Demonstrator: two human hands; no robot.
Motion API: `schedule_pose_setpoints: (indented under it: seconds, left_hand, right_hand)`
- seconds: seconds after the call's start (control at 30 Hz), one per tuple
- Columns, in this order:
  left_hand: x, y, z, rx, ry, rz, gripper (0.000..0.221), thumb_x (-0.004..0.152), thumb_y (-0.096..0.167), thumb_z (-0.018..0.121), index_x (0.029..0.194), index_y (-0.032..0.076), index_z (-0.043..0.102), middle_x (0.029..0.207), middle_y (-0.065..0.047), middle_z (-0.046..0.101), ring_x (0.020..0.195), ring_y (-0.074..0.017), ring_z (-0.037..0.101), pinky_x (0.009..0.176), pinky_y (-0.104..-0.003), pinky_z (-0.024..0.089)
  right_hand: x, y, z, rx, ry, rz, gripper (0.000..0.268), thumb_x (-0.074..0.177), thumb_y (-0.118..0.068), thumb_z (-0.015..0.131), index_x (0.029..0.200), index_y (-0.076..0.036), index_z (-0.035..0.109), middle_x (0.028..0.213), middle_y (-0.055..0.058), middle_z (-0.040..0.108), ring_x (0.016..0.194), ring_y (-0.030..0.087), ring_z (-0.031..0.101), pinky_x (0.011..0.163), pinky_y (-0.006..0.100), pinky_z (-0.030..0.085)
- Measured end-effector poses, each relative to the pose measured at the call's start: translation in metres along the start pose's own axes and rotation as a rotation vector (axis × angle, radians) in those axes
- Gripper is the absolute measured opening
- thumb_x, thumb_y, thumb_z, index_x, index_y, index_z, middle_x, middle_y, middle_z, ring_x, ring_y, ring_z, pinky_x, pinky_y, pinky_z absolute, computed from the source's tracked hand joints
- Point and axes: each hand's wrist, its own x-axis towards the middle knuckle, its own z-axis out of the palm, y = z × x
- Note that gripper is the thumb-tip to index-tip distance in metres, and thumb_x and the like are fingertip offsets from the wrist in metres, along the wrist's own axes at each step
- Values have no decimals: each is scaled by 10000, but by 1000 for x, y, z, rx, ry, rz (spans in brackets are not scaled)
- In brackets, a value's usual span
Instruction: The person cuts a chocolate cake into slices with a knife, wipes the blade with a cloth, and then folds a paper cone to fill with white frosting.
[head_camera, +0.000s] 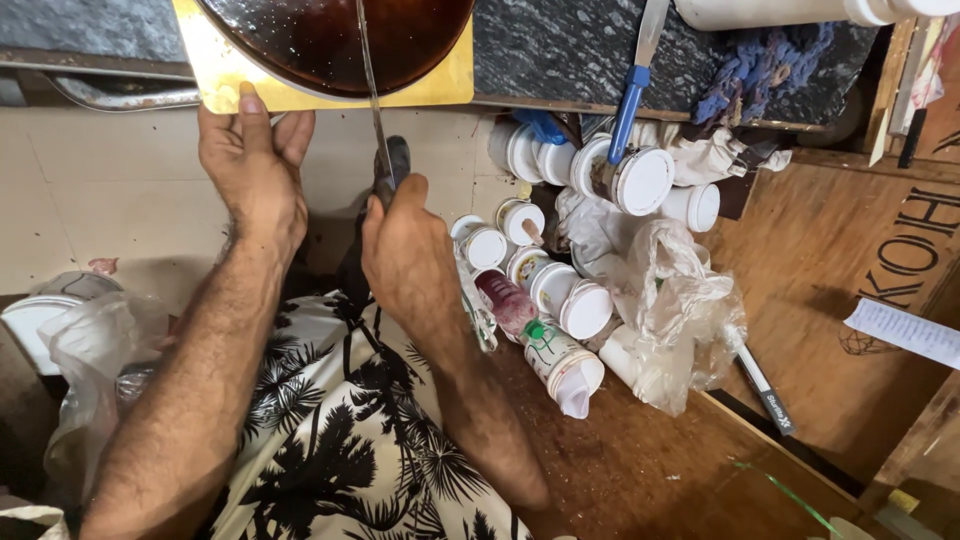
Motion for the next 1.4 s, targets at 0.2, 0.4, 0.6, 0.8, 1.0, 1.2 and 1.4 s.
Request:
schedule_pose_setpoints:
  seconds: [0.2, 0.4, 0.6, 0.8, 1.0, 1.2, 1.4]
  left_hand:
    - [0, -2, -1, 17, 20, -11, 269, 1149, 155, 474, 1384, 36, 421, 1330, -122, 614, 1191, -297, 738, 1086, -441, 658]
    - [1, -5, -1, 28, 45, -3, 264, 1136, 157, 487, 1365, 35, 433, 1324, -115, 605, 1181, -280, 729, 1077, -453, 646]
    - [-1, 0, 5, 47, 39, 4, 272, 1135, 156, 477, 1376, 32, 455, 1319, -115, 617, 1177, -272, 728, 1076, -436, 644]
    - [-1, 1, 9, 73, 60, 29, 250, 1131, 158, 494, 1338, 18, 493, 1274, -108, 634, 1120, -257, 739, 1026, -418, 662]
    - [0, -1, 5, 78, 32, 42, 234, 1137, 166, 515, 1312, 11, 501, 1227, -100, 644, 1062, -220, 727, 992, -389, 686]
    - [1, -1, 7, 50, 30, 57, 238, 1131, 171, 505, 1305, 9, 486, 1190, -104, 673, 1053, -219, 757, 956, -357, 682]
    - [4, -3, 7, 70, 35, 69, 243, 1109, 156, 498, 1296, 2, 475, 1182, -112, 679, 1058, -234, 770, 974, -379, 690]
  right_hand:
    - [7, 1, 13, -11, -7, 48, 313, 1030, -200, 520, 1116, 87, 430, 717, 331, 675, 666, 499, 706, 546, 534, 563]
    - [33, 25, 57, 15, 153, -75, 315, 1017, -179, 551, 1115, 97, 435, 695, 317, 668, 652, 486, 704, 539, 516, 576]
    - [42, 41, 75, 14, 219, -149, 305, 1009, -164, 571, 1086, 92, 424, 677, 308, 655, 635, 484, 690, 523, 516, 559]
    - [38, 41, 70, 60, 195, -149, 295, 1017, -182, 555, 1094, 61, 407, 700, 304, 659, 651, 498, 676, 549, 545, 541]
    - [35, 39, 65, 37, 136, -71, 314, 1021, -218, 546, 1112, 44, 399, 726, 319, 666, 681, 520, 665, 593, 573, 533]
    - [19, 46, 68, 40, 132, -81, 320, 1024, -210, 536, 1122, 65, 404, 737, 326, 664, 690, 519, 676, 593, 569, 546]
    - [-4, 57, 70, 76, 157, -114, 386, 1007, -179, 529, 1194, 121, 374, 756, 345, 678, 702, 526, 684, 603, 565, 564]
